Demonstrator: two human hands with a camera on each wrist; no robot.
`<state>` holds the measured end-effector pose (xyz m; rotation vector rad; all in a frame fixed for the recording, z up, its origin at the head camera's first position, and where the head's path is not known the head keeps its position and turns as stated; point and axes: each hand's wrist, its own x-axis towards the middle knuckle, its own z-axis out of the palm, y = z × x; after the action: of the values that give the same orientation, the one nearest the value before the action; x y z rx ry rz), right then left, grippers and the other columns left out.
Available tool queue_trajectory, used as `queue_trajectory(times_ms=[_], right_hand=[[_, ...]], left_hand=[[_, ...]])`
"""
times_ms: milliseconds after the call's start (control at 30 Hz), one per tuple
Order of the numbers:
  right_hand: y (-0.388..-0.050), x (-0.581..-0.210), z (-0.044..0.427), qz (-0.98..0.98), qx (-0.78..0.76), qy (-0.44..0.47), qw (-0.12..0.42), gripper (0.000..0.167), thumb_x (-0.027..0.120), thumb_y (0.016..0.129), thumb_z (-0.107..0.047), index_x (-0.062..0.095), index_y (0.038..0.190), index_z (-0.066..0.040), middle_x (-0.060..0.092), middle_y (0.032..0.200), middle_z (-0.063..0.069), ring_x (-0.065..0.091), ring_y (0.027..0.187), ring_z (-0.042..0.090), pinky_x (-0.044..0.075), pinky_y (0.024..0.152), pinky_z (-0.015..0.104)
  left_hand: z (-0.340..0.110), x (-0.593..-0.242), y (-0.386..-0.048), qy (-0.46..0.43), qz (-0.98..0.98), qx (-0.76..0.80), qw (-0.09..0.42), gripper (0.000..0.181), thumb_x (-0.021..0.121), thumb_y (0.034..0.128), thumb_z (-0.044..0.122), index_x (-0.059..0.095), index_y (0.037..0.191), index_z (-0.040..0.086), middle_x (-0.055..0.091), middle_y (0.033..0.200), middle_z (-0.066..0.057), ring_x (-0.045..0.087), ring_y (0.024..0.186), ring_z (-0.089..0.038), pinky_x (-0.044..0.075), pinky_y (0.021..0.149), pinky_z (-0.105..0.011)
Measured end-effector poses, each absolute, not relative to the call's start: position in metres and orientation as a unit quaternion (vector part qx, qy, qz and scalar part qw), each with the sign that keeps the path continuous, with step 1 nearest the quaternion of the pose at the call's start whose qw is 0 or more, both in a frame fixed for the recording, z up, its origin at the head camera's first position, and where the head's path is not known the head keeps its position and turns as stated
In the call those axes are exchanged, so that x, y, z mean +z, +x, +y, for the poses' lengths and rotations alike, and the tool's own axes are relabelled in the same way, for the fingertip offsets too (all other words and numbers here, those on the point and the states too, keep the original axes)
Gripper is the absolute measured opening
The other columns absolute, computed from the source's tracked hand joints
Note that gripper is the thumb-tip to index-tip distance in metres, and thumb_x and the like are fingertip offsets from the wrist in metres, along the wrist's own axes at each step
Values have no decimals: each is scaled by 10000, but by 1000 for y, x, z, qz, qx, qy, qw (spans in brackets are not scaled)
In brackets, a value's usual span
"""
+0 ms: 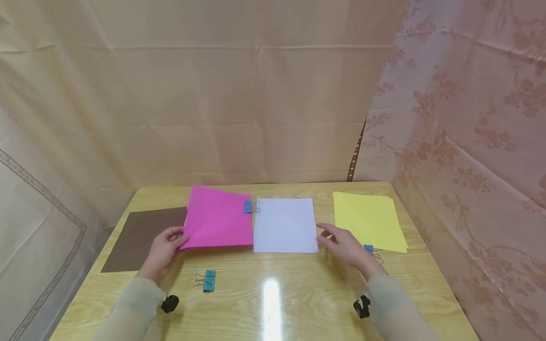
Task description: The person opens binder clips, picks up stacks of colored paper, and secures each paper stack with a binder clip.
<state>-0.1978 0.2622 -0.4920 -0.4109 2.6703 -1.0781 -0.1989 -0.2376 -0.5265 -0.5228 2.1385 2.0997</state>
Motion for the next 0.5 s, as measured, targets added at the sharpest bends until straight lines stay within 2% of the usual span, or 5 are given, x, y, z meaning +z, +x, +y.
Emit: queue_trajectory(times_ms=[200,367,500], right_hand=[[-197,-496,263,916,-359,-145,109,474,557,1070,-254,497,1475,-17,663,1206,145,628,914,222,529,781,352],[-197,-502,262,925,-333,-144,108,485,564,1067,-265,493,1484,-27,664,1195,95,596,963,177,525,820,367],[-197,-506,261,928,-324,-150,110,479,570,1063,-245,498,1473,-9,669,1161,57,604,1010,199,529,854,406]], left_hand=[[-238,-529,-202,-168,717,675,44,385,591,1031,60,513,1397,-28,594,1168,-64,627,927,-75,549,807,-182],[-238,-529,-202,-163,740,652,44,424,576,1049,108,498,1444,-23,567,1288,-140,632,934,-70,544,800,-190],[-240,-528,-201,-163,754,635,51,468,567,1063,171,474,1495,19,521,1405,-158,615,1040,-96,530,827,-184]])
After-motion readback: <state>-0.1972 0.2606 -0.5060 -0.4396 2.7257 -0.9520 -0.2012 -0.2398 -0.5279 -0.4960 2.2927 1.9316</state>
